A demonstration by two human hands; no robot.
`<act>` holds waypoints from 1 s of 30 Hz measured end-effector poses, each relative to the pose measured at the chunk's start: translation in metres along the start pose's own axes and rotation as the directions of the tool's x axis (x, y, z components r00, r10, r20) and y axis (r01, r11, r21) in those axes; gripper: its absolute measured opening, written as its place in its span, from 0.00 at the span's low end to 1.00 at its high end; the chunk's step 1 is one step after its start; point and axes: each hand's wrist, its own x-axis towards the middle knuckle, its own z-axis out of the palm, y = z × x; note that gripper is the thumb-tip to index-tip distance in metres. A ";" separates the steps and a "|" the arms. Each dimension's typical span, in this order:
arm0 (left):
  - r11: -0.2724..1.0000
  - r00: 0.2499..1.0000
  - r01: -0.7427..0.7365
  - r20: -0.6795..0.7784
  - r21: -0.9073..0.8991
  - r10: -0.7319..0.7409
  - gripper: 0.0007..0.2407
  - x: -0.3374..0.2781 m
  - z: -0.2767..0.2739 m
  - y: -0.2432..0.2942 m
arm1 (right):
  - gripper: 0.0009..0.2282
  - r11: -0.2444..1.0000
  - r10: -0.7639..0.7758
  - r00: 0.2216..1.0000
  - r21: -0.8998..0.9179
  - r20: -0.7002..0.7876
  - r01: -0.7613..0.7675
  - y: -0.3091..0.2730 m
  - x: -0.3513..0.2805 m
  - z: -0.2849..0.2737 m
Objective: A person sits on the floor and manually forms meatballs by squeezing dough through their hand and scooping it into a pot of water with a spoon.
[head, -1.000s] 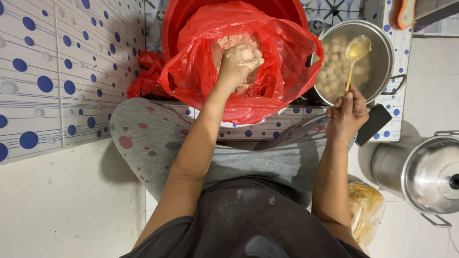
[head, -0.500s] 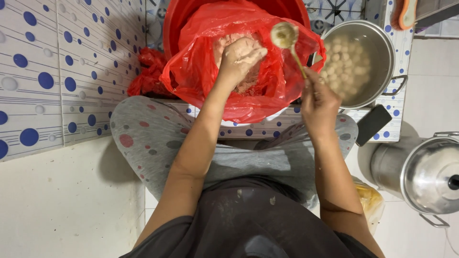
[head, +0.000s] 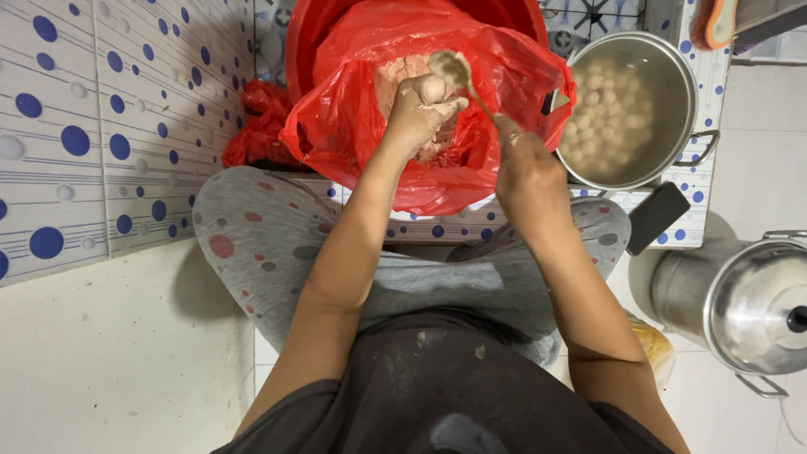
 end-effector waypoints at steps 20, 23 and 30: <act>0.562 0.982 0.158 -0.066 0.812 -0.180 0.09 -0.006 -0.008 -0.004 | 0.06 0.026 0.777 0.497 0.770 0.386 -0.638 0.064 -0.074 -0.037; 0.561 0.985 0.140 -0.057 0.816 -0.163 0.10 -0.001 -0.012 -0.013 | 0.05 0.324 0.829 0.538 0.653 0.153 -0.685 0.125 -0.115 -0.040; 0.627 0.986 0.155 -0.079 0.763 -0.148 0.08 -0.003 -0.010 -0.006 | 0.08 0.702 0.660 0.750 -0.322 -0.040 -0.635 0.280 -0.231 0.010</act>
